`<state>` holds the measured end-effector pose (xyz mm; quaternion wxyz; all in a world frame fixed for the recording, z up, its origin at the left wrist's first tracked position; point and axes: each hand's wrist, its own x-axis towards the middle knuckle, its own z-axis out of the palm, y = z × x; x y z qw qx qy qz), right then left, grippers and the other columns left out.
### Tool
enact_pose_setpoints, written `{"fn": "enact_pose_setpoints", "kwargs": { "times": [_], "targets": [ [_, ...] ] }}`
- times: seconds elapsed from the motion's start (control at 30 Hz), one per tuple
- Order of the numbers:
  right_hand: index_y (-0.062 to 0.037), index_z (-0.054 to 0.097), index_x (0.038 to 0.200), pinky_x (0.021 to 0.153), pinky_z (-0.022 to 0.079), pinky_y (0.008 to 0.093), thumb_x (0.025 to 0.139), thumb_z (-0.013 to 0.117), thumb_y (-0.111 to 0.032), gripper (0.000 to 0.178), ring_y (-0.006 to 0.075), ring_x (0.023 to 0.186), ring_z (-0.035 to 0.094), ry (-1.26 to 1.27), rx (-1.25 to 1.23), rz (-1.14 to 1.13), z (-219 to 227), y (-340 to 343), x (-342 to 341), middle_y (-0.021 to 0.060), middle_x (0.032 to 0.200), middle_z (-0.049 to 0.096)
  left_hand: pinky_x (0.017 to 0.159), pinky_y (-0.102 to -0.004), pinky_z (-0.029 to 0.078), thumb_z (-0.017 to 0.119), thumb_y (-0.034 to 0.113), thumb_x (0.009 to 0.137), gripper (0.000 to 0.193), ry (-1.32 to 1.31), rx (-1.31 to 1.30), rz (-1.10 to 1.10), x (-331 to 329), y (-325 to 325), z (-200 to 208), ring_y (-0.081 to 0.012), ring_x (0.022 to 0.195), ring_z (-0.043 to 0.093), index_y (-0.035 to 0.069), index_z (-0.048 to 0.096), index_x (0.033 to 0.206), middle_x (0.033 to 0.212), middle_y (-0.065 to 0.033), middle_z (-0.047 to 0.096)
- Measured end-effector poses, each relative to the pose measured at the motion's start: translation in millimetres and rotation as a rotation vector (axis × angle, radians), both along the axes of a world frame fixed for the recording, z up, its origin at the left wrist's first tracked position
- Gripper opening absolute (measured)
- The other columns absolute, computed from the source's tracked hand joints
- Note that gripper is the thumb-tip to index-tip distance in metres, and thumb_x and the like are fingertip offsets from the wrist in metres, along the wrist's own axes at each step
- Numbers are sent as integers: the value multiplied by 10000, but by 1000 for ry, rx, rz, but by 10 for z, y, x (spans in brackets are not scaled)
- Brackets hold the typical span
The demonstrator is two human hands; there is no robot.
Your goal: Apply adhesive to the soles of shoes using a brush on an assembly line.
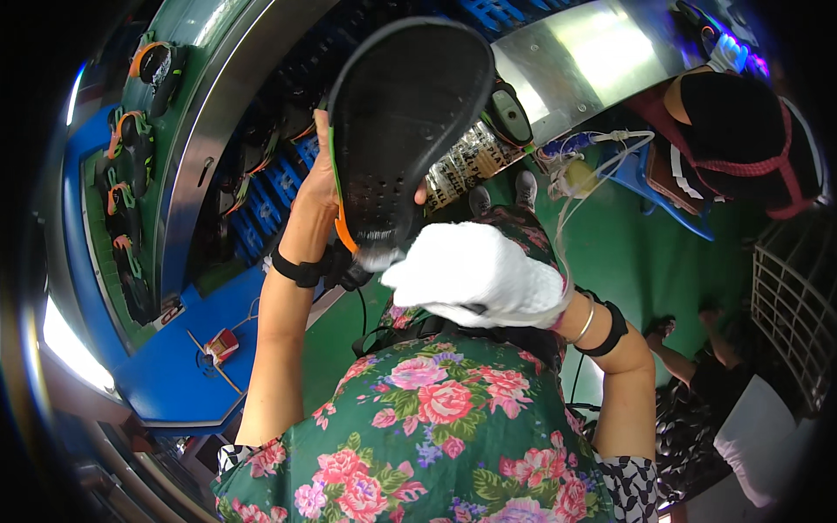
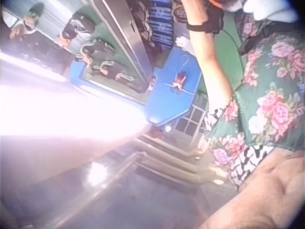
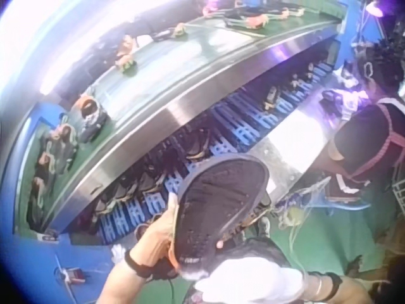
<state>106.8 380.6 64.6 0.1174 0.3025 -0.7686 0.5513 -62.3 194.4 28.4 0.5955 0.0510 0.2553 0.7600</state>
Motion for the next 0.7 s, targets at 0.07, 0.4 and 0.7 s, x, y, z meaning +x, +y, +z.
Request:
{"fn": "enact_pose_setpoints", "kwargs": {
  "times": [0.07,0.4,0.7],
  "targets": [
    [-93,765,1044,724,572,361,799,751,-63,247,256,855,707,-138,-414,177,56,51,-64,95,1035,757,847,-519,626,417,811,854,1026,-7,-19,-66,8,-47,-33,-406,992,712,-12,423,1467,1282,-252,621],
    [-113,741,1065,741,561,377,817,759,-142,250,260,852,677,-52,-237,116,6,126,-204,58,1020,729,791,-367,643,399,654,1003,779,320,-575,-90,19,160,106,-233,958,736,-13,539,1380,1174,-184,698],
    [-20,783,889,799,570,366,796,776,3,96,254,874,730,-355,-485,27,54,265,-137,145,985,767,714,-466,647,399,751,942,882,-225,-370,-98,-78,156,101,-342,838,740,-12,549,1357,1094,-218,711]
  ]
}}
